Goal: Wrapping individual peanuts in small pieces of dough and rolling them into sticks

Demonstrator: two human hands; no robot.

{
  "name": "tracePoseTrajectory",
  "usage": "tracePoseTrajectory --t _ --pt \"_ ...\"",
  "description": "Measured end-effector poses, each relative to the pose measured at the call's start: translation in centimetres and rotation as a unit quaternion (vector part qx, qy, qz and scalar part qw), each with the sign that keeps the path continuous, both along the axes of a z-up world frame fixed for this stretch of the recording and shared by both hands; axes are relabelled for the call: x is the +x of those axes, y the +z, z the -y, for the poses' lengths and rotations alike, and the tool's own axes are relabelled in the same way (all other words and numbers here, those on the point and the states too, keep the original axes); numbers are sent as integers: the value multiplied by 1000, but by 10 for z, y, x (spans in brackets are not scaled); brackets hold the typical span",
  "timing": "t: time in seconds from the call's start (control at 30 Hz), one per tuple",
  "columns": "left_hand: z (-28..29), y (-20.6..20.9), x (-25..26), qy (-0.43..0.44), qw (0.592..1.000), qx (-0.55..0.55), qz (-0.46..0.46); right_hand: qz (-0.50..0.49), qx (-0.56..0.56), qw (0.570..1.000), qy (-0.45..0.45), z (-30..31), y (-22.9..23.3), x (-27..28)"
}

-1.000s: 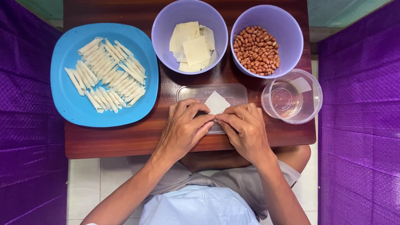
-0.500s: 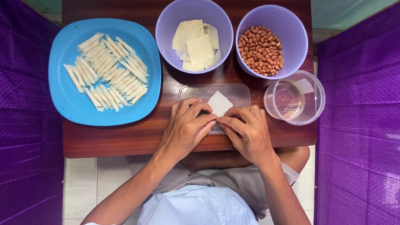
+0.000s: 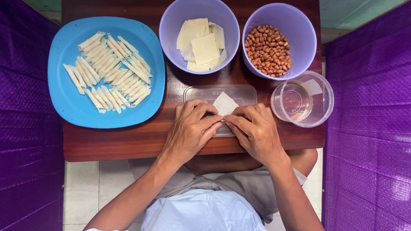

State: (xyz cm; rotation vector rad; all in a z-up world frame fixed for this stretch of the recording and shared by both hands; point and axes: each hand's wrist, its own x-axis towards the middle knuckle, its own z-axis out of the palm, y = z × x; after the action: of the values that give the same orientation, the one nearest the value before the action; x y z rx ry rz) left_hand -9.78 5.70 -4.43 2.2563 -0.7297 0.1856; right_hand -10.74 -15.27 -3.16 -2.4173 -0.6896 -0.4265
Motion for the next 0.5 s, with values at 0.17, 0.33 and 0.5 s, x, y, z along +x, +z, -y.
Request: tracePoseTrajectory --t 0.17,0.33,0.5 --pt "4 -3 -1 10 1000 -3 8 -4 -11 1000 -5 -1 3 0" --pt "9 -3 -2 32 999 -11 14 -17 -11 1000 -6 0 6 1" --pt "9 -2 -3 39 999 -9 9 -54 5 999 3 1 11 5"
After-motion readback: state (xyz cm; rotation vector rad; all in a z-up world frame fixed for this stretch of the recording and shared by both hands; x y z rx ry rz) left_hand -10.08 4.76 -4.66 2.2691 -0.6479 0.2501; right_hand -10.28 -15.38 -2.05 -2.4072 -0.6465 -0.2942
